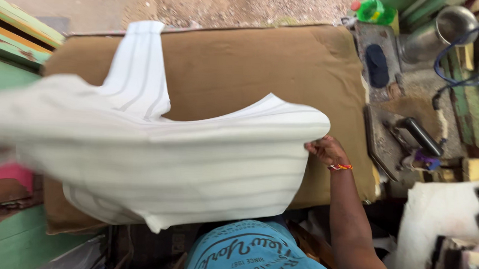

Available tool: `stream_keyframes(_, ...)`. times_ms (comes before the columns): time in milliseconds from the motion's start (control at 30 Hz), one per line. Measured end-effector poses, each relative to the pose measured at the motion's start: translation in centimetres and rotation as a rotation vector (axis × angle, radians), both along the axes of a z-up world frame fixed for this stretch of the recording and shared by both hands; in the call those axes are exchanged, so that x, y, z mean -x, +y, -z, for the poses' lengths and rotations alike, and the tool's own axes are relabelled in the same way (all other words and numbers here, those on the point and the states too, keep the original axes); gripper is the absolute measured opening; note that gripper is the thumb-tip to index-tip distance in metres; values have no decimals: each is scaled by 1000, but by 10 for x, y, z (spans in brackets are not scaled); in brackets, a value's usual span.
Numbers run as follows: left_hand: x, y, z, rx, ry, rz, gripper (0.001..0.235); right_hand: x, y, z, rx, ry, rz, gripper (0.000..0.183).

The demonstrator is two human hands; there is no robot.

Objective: The person irons a white striped shirt on a padded ironing board. They smooth the fabric with their hands, use a black sponge to rub the surface, and then press the shirt with a hot iron. The person flips the shirt over to iron the other side and finishes by placing the iron down.

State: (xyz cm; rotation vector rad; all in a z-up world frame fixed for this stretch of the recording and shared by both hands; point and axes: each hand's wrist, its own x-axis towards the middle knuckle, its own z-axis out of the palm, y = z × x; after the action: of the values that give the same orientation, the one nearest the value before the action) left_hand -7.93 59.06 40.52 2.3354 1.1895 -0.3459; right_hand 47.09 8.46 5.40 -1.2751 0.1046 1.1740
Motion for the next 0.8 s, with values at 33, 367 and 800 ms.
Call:
stream_keyframes(33, -18, 18, -14, -43, -17, 46, 33, -3, 19, 1, -63, -15, 39, 23)
stream_keyframes(367, -105, 98, -121, -490, -264, 420, 19, -116, 145, -105, -539, -354, 408, 34)
stream_keyframes(800, -67, 120, 90, -641, -520, 667, 9, -121, 127, -95, -62, -680, 428, 12)
